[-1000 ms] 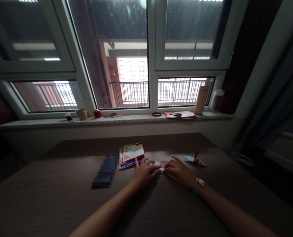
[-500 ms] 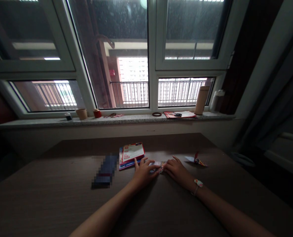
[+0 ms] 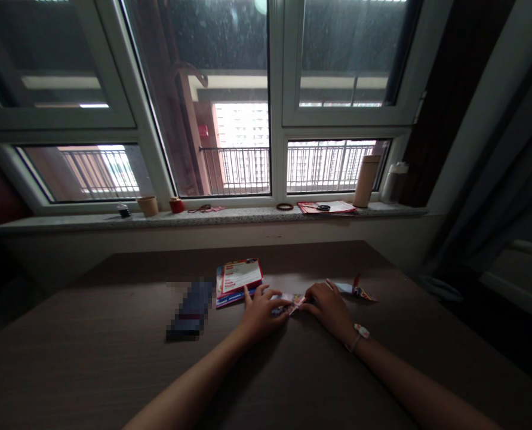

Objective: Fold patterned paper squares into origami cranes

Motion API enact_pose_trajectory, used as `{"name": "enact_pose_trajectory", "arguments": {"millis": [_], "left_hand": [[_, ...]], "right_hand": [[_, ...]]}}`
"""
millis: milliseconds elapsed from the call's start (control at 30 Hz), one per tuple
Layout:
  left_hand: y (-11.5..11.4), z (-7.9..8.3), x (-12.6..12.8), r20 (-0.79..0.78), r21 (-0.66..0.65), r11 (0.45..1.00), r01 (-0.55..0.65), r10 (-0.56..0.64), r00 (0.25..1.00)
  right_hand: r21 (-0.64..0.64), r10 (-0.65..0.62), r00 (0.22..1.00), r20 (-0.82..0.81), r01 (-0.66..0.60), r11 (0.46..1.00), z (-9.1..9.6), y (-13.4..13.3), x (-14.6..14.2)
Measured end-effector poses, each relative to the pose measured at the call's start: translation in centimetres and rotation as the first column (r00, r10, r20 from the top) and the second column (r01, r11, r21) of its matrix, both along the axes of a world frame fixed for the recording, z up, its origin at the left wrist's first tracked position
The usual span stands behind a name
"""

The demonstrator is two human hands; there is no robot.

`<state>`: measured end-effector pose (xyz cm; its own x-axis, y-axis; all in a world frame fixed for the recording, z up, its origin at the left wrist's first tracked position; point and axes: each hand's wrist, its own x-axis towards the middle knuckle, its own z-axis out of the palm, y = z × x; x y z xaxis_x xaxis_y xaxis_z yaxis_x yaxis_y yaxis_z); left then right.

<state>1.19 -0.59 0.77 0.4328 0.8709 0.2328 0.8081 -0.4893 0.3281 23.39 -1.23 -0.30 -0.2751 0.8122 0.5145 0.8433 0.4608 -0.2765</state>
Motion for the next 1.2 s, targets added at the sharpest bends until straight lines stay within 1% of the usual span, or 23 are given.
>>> {"name": "enact_pose_trajectory", "arguments": {"millis": [167, 267, 333, 467, 700, 867, 1033, 1200], "left_hand": [[0.0, 0.0, 0.1, 0.007, 0.009, 1.000, 0.012, -0.012, 1.000], [0.0, -0.2, 0.2, 0.013, 0.021, 1.000, 0.012, -0.012, 1.000], [0.0, -0.3, 0.2, 0.019, 0.043, 0.999, 0.011, -0.011, 1.000], [-0.1, -0.4, 0.3, 0.022, 0.070, 0.998, 0.005, -0.006, 1.000], [-0.1, -0.5, 0.3, 0.044, 0.071, 0.997, 0.001, -0.005, 0.999], [-0.1, -0.4, 0.3, 0.071, 0.064, 0.998, 0.002, -0.007, 0.997], [-0.1, -0.4, 0.3, 0.070, 0.062, 0.998, 0.010, -0.014, 0.997], [-0.2, -0.4, 0.4, 0.066, 0.101, 0.995, 0.007, -0.014, 0.998]], "right_hand": [[0.090, -0.025, 1.000, 0.005, 0.024, 0.996, -0.1, 0.0, -0.1], [0.143, -0.065, 0.998, -0.001, 0.064, 0.988, 0.3, -0.2, -0.5], [0.160, -0.062, 0.998, 0.027, 0.057, 0.986, 0.5, -0.3, -0.8], [0.160, -0.015, 0.997, 0.071, 0.004, 0.987, 0.7, -0.4, -1.0], [0.101, 0.052, 0.994, 0.092, -0.061, 0.993, 0.0, 0.0, -0.7], [0.081, 0.088, 0.990, 0.112, -0.097, 0.992, 0.0, -0.1, -0.8], [0.068, 0.074, 0.990, 0.118, -0.083, 0.994, 0.0, -0.4, -1.0], [0.062, 0.071, 0.989, 0.133, -0.080, 0.995, 0.0, -0.5, -1.0]]}}
